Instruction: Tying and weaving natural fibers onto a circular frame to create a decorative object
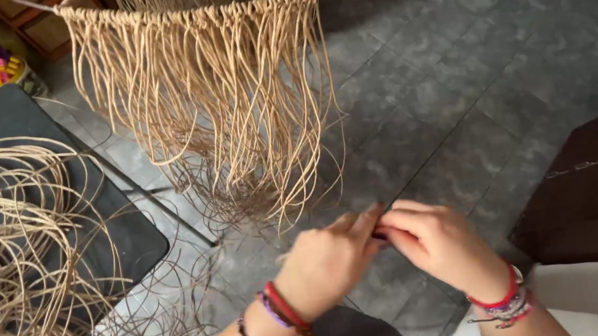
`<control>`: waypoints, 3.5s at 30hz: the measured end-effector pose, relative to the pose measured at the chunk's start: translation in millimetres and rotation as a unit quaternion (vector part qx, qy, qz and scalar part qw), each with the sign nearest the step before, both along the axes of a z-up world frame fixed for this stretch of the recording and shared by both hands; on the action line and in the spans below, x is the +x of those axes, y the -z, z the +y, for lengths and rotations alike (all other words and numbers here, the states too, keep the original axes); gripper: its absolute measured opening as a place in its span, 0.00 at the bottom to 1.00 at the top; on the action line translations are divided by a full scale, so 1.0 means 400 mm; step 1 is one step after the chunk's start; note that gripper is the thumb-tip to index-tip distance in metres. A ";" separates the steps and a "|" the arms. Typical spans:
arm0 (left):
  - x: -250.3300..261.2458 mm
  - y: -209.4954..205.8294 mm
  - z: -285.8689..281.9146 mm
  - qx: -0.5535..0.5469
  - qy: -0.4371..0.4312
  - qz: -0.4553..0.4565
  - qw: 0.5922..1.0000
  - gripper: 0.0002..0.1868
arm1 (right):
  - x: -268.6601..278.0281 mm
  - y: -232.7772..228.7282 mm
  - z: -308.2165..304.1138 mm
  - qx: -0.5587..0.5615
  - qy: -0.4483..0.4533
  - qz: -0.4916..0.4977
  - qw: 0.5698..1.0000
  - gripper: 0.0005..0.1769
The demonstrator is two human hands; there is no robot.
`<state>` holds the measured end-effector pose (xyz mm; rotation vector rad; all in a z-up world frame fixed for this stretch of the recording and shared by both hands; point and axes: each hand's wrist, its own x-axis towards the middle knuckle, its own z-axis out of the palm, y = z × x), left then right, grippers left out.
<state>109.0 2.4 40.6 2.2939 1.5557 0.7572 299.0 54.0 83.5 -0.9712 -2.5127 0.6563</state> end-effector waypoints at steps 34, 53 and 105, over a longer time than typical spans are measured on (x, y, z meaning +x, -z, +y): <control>-0.221 -0.021 0.258 -0.063 -0.036 -0.028 0.997 0.19 | 0.021 -0.022 0.504 -0.010 -0.137 -0.039 0.990 0.09; -0.079 -0.094 0.305 -0.075 -0.287 0.010 0.955 0.12 | -0.033 -0.027 0.754 -0.097 -0.287 -0.147 0.942 0.10; 0.040 -0.072 0.585 0.042 -0.347 -0.023 0.937 0.16 | -0.254 -0.200 0.767 0.195 -0.171 -0.197 0.945 0.09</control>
